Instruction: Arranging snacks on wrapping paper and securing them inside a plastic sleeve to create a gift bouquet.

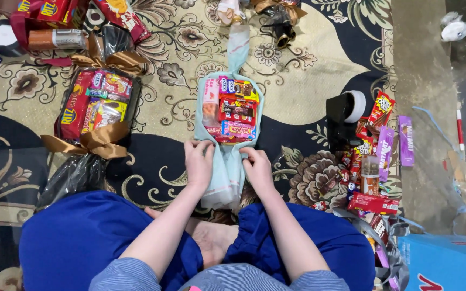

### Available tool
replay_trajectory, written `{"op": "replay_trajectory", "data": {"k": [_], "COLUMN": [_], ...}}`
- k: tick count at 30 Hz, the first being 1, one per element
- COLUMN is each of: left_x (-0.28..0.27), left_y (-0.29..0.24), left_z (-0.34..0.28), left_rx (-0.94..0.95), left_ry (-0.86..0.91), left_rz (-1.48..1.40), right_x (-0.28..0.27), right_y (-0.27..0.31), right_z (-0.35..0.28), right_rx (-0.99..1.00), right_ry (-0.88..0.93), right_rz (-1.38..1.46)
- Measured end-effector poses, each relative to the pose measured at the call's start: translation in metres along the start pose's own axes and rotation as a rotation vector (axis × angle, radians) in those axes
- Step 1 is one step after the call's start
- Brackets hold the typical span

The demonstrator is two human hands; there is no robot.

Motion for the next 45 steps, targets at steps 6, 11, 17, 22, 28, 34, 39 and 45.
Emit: {"op": "replay_trajectory", "data": {"k": [6,11,17,22,28,34,39,45], "left_x": [-0.002,-0.003,-0.003,-0.001,0.004,0.016,0.029,0.016], "left_y": [-0.001,-0.007,-0.010,-0.017,-0.006,0.005,0.018,-0.007], "left_z": [0.015,0.022,0.013,0.015,0.029,0.038,0.038,0.022], "left_rx": [0.253,0.705,1.033,1.030,0.891,0.722,0.596,0.488], "left_ry": [0.095,0.321,0.271,0.242,0.319,0.437,0.510,0.554], "left_rz": [0.371,0.645,0.610,0.470,0.422,0.374,0.317,0.320], "right_x": [-0.011,-0.020,-0.023,-0.018,-0.017,-0.019,-0.018,-0.016], "right_y": [0.011,0.028,0.040,0.035,0.040,0.038,0.002,-0.018], "right_z": [0.004,0.001,0.002,0.007,0.010,0.013,0.015,0.004], "right_rx": [-0.309,-0.623,-0.819,-0.879,-0.871,-0.699,-0.458,-0.533], "right_ry": [0.012,0.158,0.107,0.045,0.016,0.058,-0.093,-0.234], "right_rz": [-0.248,-0.504,-0.525,-0.456,-0.340,-0.183,-0.003,-0.179]}}
Point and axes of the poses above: each hand's wrist, its own z-axis towards the middle knuckle, its own x-axis out of the palm, y = z × x, the point moved 8 cm from there along z, towards the middle knuckle, and after that the axes turned 15 degrees about -x, right-handed, at the moved point
